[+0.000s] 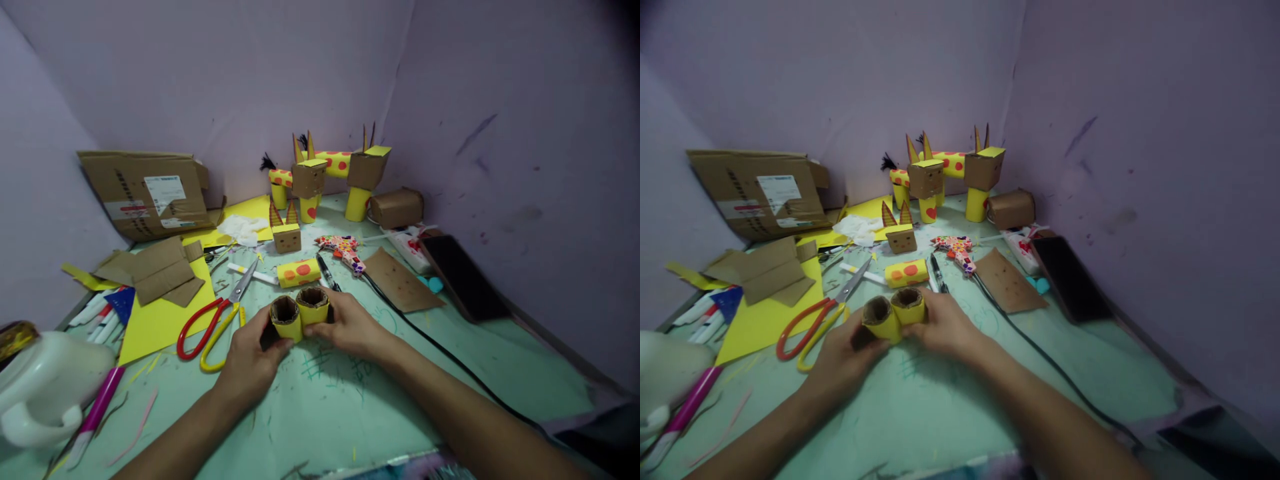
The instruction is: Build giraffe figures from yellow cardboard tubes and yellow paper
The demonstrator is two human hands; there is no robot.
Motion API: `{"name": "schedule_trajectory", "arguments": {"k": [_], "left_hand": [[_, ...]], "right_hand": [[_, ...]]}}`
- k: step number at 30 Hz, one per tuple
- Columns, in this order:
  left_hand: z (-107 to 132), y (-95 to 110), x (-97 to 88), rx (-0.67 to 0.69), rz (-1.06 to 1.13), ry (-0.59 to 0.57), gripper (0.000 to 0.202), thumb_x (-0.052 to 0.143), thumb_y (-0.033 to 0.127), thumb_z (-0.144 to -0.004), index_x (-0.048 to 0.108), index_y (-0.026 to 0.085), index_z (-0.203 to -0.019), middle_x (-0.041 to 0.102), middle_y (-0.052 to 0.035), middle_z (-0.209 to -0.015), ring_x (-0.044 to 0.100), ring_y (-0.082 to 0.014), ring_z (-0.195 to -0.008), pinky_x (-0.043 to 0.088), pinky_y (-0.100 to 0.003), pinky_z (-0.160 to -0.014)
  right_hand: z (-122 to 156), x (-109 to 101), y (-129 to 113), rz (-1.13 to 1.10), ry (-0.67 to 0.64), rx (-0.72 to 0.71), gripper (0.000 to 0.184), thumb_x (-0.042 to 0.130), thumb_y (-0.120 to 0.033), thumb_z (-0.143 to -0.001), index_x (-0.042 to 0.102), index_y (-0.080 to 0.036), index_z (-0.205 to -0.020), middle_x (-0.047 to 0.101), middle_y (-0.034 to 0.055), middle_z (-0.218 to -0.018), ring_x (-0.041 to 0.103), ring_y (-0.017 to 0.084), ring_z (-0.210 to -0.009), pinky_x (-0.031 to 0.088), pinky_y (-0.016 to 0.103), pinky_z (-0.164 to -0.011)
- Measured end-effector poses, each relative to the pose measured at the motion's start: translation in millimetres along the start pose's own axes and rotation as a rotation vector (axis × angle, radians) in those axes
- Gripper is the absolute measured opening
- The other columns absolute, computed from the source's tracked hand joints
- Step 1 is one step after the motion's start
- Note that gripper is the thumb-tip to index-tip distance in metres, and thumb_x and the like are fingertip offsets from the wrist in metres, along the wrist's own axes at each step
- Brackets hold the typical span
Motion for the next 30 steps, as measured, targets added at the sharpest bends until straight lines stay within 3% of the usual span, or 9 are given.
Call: {"name": "schedule_trajectory", "arguments": {"k": [4, 7, 14, 18, 21, 30], "left_hand": [[5.1, 0.3, 2.3, -0.042, 0.230, -0.037, 0.057, 0.067, 0.030, -0.074, 0.042, 0.019, -0.125, 0.060, -0.0096, -0.122, 0.059, -0.0248, -0.108, 0.047, -0.035, -0.091], [8.6, 4.7, 9.4, -0.084, 0.372, -0.127, 0.052, 0.066, 0.035, -0.074, 0.047, 0.017, -0.118, 0.064, -0.0098, -0.116, 0.062, -0.0245, -0.102, 0.051, -0.032, -0.083], [7.3, 8.5, 12.6, -0.099, 0.458, -0.186, 0.049, 0.064, 0.036, -0.075, 0.047, 0.014, -0.116, 0.064, -0.0116, -0.115, 0.062, -0.0238, -0.101, 0.050, -0.032, -0.084], [4.8, 7.5, 7.9, -0.075, 0.373, -0.163, 0.047, 0.063, 0.036, -0.076, 0.048, 0.014, -0.114, 0.064, -0.0114, -0.112, 0.062, -0.0240, -0.097, 0.051, -0.033, -0.081], [2.2, 5.9, -0.8, -0.039, 0.249, -0.100, 0.042, 0.063, 0.035, -0.077, 0.050, 0.015, -0.111, 0.065, -0.0093, -0.105, 0.062, -0.0239, -0.094, 0.051, -0.032, -0.076], [-1.6, 6.6, -7.0, 0.017, -0.128, -0.057, 0.036, 0.064, 0.025, -0.074, 0.056, 0.019, -0.109, 0.067, -0.0049, -0.098, 0.061, -0.0233, -0.090, 0.048, -0.033, -0.079]], "right_hand": [[1.6, 0.0, -0.1, -0.147, 0.002, 0.002, 0.048, 0.072, -0.027, -0.070, 0.056, -0.019, -0.114, 0.065, 0.0065, -0.106, 0.059, 0.024, -0.094, 0.047, 0.036, -0.080], [3.7, 10.5, -2.4, -0.251, -0.081, 0.011, 0.045, 0.065, -0.033, -0.078, 0.053, -0.017, -0.117, 0.062, 0.0085, -0.110, 0.058, 0.024, -0.097, 0.047, 0.036, -0.081], [7.7, 20.8, -5.7, -0.289, -0.103, -0.060, 0.050, 0.058, -0.037, -0.085, 0.042, -0.017, -0.128, 0.056, 0.0097, -0.119, 0.053, 0.023, -0.103, 0.044, 0.036, -0.087], [9.7, 21.3, -11.1, -0.370, -0.204, -0.084, 0.051, 0.051, -0.040, -0.089, 0.038, -0.019, -0.133, 0.052, 0.0094, -0.125, 0.050, 0.023, -0.110, 0.041, 0.035, -0.091], [9.1, 20.2, -16.1, -0.383, -0.270, -0.095, 0.047, 0.054, -0.036, -0.087, 0.044, -0.020, -0.130, 0.052, 0.0090, -0.127, 0.048, 0.023, -0.114, 0.037, 0.037, -0.095], [1.3, 14.2, -0.3, -0.323, -0.220, 0.008, 0.045, 0.064, -0.011, -0.068, 0.058, -0.016, -0.113, 0.065, 0.0053, -0.104, 0.058, 0.022, -0.098, 0.042, 0.037, -0.089]]}}
Point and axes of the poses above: each hand's wrist, its own z-axis away from the middle knuckle, its own x-axis out of the palm, y = z × x, the point moved 9 cm from there along -z, towards the middle knuckle
